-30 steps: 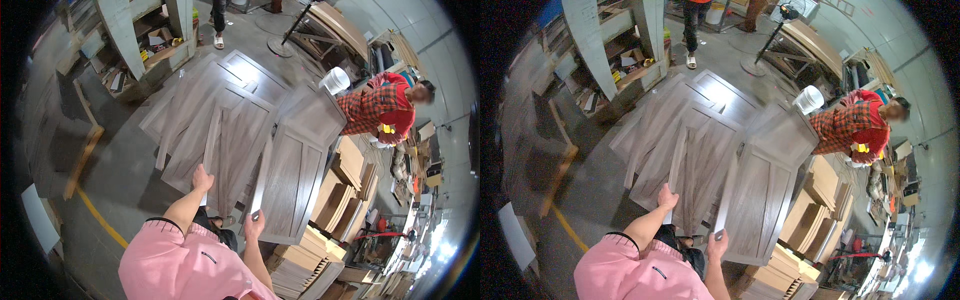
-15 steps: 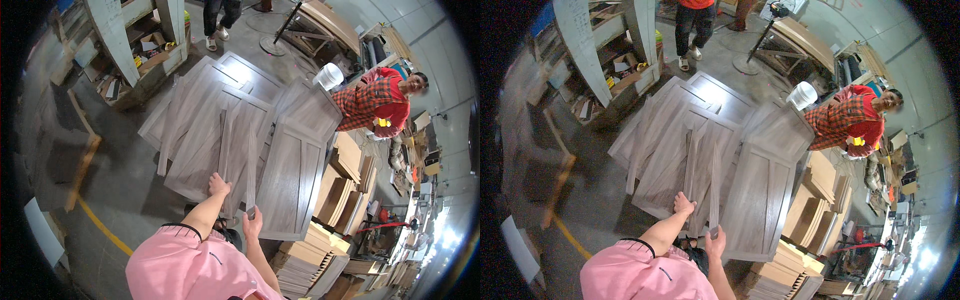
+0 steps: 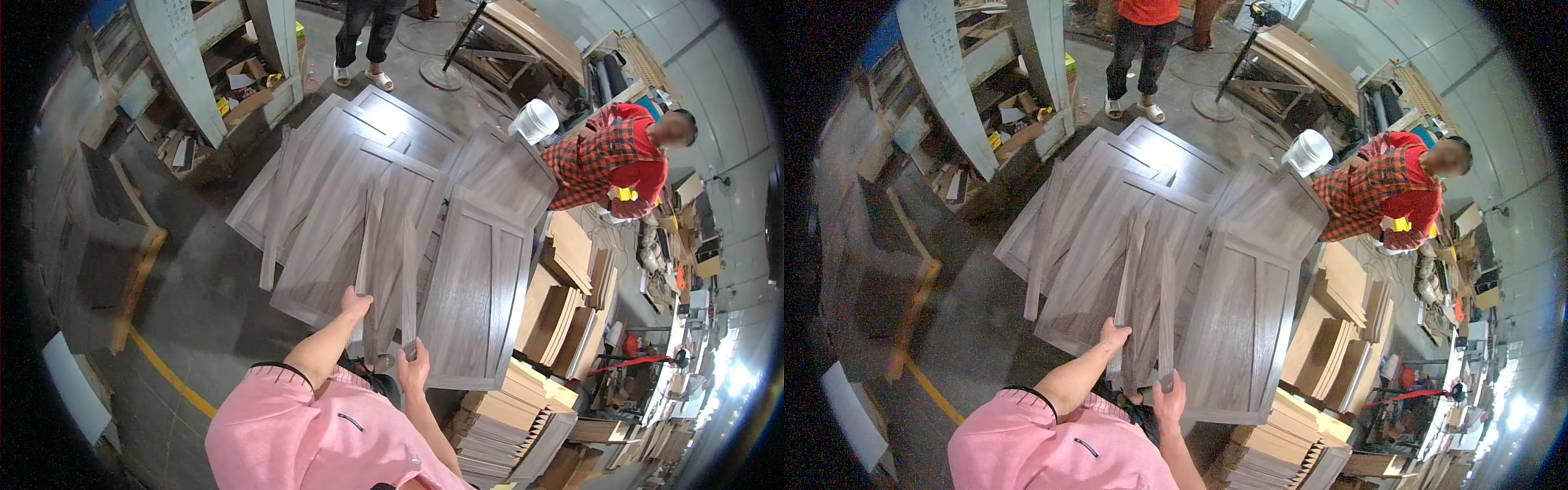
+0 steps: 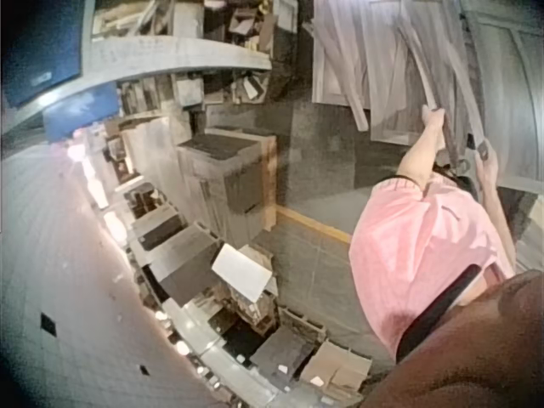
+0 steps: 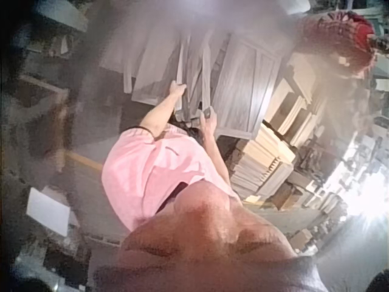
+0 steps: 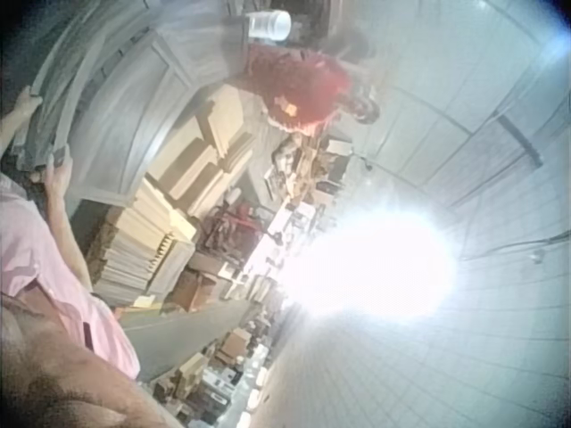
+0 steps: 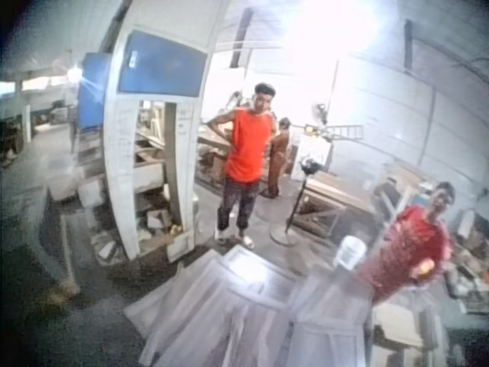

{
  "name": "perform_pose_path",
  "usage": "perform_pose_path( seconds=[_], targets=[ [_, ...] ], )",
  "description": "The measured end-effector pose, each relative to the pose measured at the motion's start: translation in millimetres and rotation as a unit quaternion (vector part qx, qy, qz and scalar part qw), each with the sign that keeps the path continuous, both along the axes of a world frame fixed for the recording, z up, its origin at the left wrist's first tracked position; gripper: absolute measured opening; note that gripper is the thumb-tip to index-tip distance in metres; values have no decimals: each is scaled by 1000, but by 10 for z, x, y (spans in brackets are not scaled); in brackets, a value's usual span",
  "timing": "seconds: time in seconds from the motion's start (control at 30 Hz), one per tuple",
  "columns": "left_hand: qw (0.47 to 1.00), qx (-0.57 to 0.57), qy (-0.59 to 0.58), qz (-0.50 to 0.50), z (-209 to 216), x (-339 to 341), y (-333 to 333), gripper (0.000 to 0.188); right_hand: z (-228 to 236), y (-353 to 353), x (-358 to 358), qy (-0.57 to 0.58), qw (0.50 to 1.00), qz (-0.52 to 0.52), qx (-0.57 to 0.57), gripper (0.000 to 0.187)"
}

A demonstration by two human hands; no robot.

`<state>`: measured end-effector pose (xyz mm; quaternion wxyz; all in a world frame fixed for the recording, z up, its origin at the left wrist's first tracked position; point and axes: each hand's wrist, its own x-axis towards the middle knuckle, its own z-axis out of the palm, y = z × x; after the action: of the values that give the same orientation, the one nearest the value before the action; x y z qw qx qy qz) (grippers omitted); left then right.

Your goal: The person aligns and fits wooden trim slats onto cabinet door panels, carries a panel across the workshop, and positions trim strips on the wooden panels by hand.

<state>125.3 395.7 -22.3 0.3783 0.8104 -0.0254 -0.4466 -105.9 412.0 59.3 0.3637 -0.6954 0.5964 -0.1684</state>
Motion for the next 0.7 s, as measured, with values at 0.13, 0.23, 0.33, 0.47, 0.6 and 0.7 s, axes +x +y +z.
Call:
perform_pose_path(
  seconds=[0.13, 0.23, 0.33, 0.47, 0.6, 0.7],
  targets=[
    [998, -51, 32, 22, -105, -32, 73, 78, 152, -98, 137, 9, 999, 16, 31, 62],
    [997, -30, 31, 68, 35, -104, 40, 78, 198, -145, 190, 10, 999, 21, 43, 62],
    [995, -51, 79, 42, 292, -121, 65, 73, 129, -178, 203, -9, 999, 21, 38, 63],
    [975, -119, 158, 105, 497, -211, 117, 47, 193, -225, 350, -5, 999, 34, 21, 63],
    [945, -181, 242, 125, 367, -328, 114, 51, 198, -299, 442, -2, 997, 55, 55, 68],
    [932, -171, 289, 133, 363, -394, 151, 42, 119, -359, 447, 80, 988, 91, 93, 70]
  ],
)
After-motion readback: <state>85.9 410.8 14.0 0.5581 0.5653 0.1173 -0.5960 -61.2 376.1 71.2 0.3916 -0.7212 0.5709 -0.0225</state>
